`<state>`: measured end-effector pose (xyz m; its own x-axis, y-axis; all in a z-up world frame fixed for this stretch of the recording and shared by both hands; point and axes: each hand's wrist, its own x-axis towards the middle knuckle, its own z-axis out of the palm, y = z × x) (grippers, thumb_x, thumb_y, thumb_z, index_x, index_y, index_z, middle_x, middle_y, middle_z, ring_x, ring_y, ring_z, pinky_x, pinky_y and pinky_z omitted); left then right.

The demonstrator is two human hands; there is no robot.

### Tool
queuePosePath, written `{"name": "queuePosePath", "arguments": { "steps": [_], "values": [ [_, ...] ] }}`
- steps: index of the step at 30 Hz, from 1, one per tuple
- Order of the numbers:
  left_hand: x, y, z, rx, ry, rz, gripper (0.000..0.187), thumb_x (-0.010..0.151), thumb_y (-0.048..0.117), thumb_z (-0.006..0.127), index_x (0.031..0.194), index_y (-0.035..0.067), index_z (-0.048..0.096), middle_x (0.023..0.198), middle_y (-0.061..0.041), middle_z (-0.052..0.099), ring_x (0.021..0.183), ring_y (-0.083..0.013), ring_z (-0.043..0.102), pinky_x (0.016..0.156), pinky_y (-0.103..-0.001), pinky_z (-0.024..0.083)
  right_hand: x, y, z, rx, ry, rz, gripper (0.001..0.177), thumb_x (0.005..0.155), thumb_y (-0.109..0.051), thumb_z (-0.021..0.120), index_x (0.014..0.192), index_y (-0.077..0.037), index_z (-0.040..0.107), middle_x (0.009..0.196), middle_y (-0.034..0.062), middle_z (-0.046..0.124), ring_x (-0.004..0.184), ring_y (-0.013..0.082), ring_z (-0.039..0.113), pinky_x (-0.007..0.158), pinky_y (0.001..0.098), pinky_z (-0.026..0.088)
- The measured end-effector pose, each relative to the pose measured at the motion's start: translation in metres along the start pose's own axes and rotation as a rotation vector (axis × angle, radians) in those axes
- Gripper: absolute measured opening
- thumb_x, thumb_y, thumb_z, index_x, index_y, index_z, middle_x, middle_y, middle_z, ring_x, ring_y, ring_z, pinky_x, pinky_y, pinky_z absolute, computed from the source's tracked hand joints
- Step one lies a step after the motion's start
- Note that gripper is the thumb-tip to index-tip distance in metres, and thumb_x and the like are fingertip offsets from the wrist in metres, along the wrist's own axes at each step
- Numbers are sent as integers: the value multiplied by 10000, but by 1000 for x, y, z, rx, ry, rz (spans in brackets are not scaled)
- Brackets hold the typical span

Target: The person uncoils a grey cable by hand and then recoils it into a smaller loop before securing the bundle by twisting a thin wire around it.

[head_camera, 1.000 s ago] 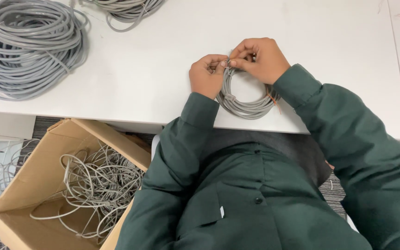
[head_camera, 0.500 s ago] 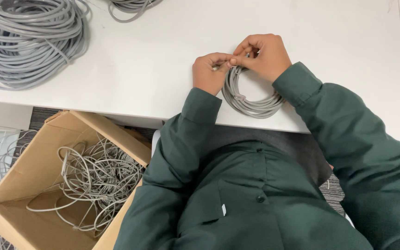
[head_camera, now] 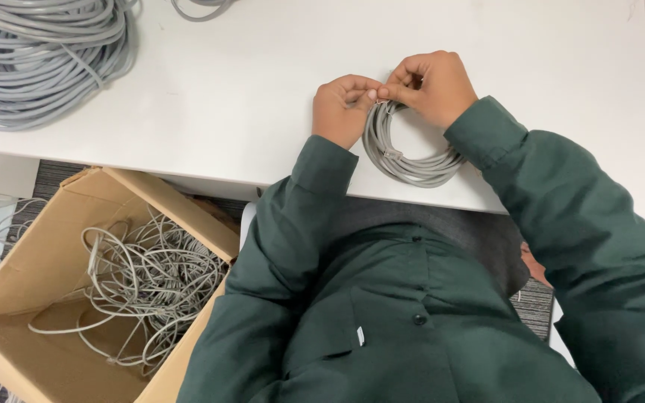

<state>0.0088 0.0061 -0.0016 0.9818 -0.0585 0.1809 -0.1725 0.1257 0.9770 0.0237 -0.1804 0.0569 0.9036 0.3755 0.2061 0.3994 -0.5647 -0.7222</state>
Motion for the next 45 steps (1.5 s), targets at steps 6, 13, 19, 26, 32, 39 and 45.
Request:
{"name": "queuePosePath", "arguments": {
  "steps": [6, 13, 19, 26, 32, 39, 45],
  "values": [
    [-3, 14, 5, 213, 98, -29, 81, 905, 54, 696, 947, 24, 759, 831, -94, 801, 726, -139, 767, 667, -267, 609, 2, -7, -9, -56, -82, -29, 164, 958, -168, 818, 939, -14, 766, 797, 57, 738, 678, 99, 643, 659, 258, 543],
    [-2, 8, 2, 241, 91, 42, 88, 914, 54, 680, 942, 22, 757, 836, -104, 812, 760, -159, 783, 717, -286, 607, 7, -6, -14, -106, -171, -90, 194, 952, -191, 827, 928, -13, 755, 849, 65, 758, 723, 118, 667, 714, 268, 558],
    [-1, 3, -2, 133, 34, 51, 108, 917, 65, 689, 977, 26, 769, 877, -115, 813, 795, -150, 787, 730, -280, 620, 7, -13, -12, -63, -140, 31, 165, 892, -193, 858, 972, -59, 806, 822, 54, 761, 665, 92, 631, 641, 247, 521],
    [-5, 18, 2, 252, 77, 14, 50, 883, 52, 734, 907, 11, 749, 791, -105, 801, 683, -144, 749, 669, -274, 571, 6, -19, -12, 30, -162, 105, 145, 897, -145, 827, 1006, -52, 805, 843, 73, 769, 701, 104, 669, 684, 262, 561],
    [-2, -3, 5, 203, 43, 60, 31, 934, 25, 664, 924, 9, 689, 774, -87, 796, 706, -133, 749, 664, -272, 588, 3, -18, -14, 112, -201, 120, 145, 946, -121, 753, 1057, -34, 788, 892, 75, 779, 776, 114, 717, 762, 275, 597],
    [-6, 1, 5, 288, 65, 97, 27, 934, 8, 654, 928, 1, 679, 764, -102, 767, 676, -148, 738, 636, -288, 569, -4, -21, -8, -64, -136, -7, 126, 941, -133, 781, 974, -12, 767, 851, 90, 756, 718, 139, 686, 695, 283, 574],
    [-10, 16, 5, 266, 58, 56, 25, 930, 20, 669, 933, 5, 689, 767, -112, 781, 680, -137, 735, 641, -284, 572, -12, -34, -6, -183, -72, -84, 149, 907, -141, 818, 952, -13, 756, 825, 92, 746, 698, 152, 697, 681, 282, 571]
  ]
}}
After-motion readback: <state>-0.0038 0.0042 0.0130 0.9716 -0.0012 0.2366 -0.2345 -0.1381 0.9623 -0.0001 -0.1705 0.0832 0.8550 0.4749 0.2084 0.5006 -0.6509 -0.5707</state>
